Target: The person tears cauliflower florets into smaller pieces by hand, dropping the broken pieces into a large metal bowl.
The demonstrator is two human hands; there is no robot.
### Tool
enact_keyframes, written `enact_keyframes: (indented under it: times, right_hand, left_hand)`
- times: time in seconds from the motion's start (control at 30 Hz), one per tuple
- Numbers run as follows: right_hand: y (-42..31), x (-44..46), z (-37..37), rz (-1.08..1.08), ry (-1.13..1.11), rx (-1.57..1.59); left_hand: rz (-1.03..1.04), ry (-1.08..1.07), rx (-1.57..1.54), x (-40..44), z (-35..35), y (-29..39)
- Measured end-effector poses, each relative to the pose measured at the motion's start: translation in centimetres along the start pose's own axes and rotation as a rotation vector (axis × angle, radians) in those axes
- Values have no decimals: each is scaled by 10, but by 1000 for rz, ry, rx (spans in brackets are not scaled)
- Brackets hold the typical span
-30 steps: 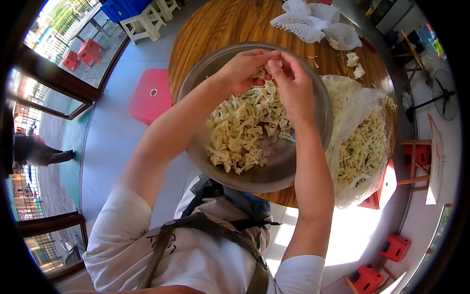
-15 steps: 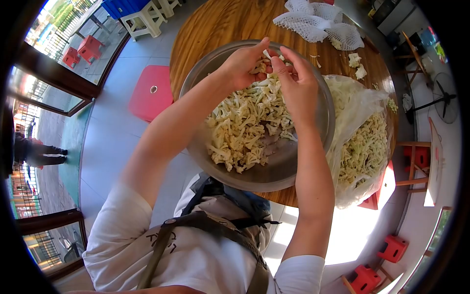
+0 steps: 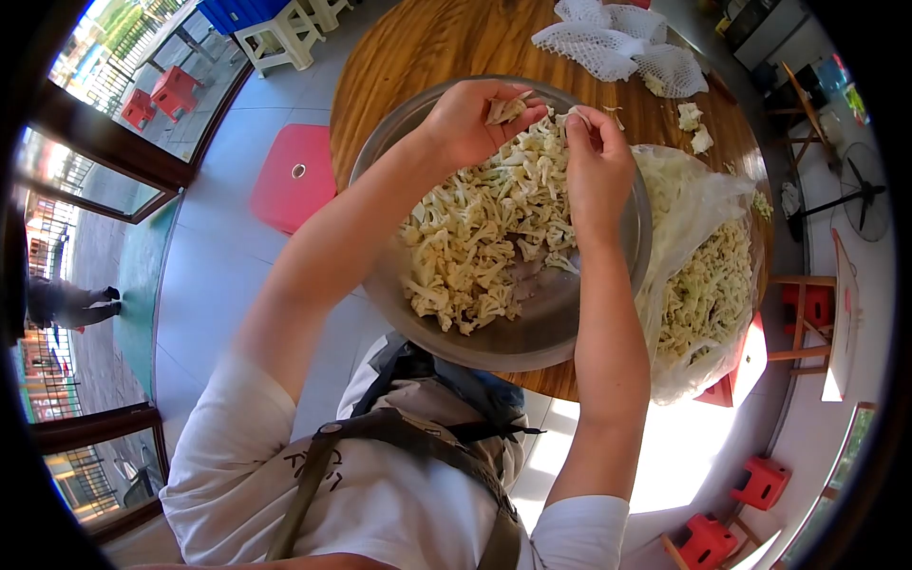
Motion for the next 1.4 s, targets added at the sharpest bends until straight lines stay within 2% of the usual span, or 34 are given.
enact_keyframes:
  times: [0.13,0.23,0.53,0.6,0.7,0.83,1.03,1.13,1.23,1.33,1.4]
  right_hand:
    - [3,1,2,-94,-60,-126]
    - [0,0,3,-97,-100,-67]
    - [2,-1,3,-36,-185,-170]
    - [3,0,2,12,-145,-51]
    - [1,0,2,63,-36,80]
    - [-3,1,0,114,29,116]
    - [-13,-4,5,-9,-39,34]
    - [-21,-10,7,-157,-233,-90]
    - [-11,-12,13,-272,-294,-148]
    - [-9,-7,9,-141,-252,-84]
    - [-15,-6,6,42,-200,126]
  left_hand:
    - [12,-16,56,-1,0,-1]
    - [1,-22,90,-1,2,-6]
    - [-120,-77,268,-14,11,-7]
    - [-102,-143,262,-13,9,-6]
    - [-125,-29,145,-6,4,-6]
    - [-103,-29,152,-2,-3,-3]
    - [-43,29,151,-4,0,-5]
    - [-27,72,143,-4,1,-6]
    - [5,67,219,-6,3,-7]
    - [-21,-2,319,-3,-2,-5]
    - [-75,-9,303,0,-2,-6]
Point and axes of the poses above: each hand's wrist, its own x-axis towards the middle knuckle, its own z-axis out of the palm, y = z × x, the point moved 1 cm from there along x, towards the middle knuckle, and after that the axes turned 3 degrees about -z, right-handed, at the moved point
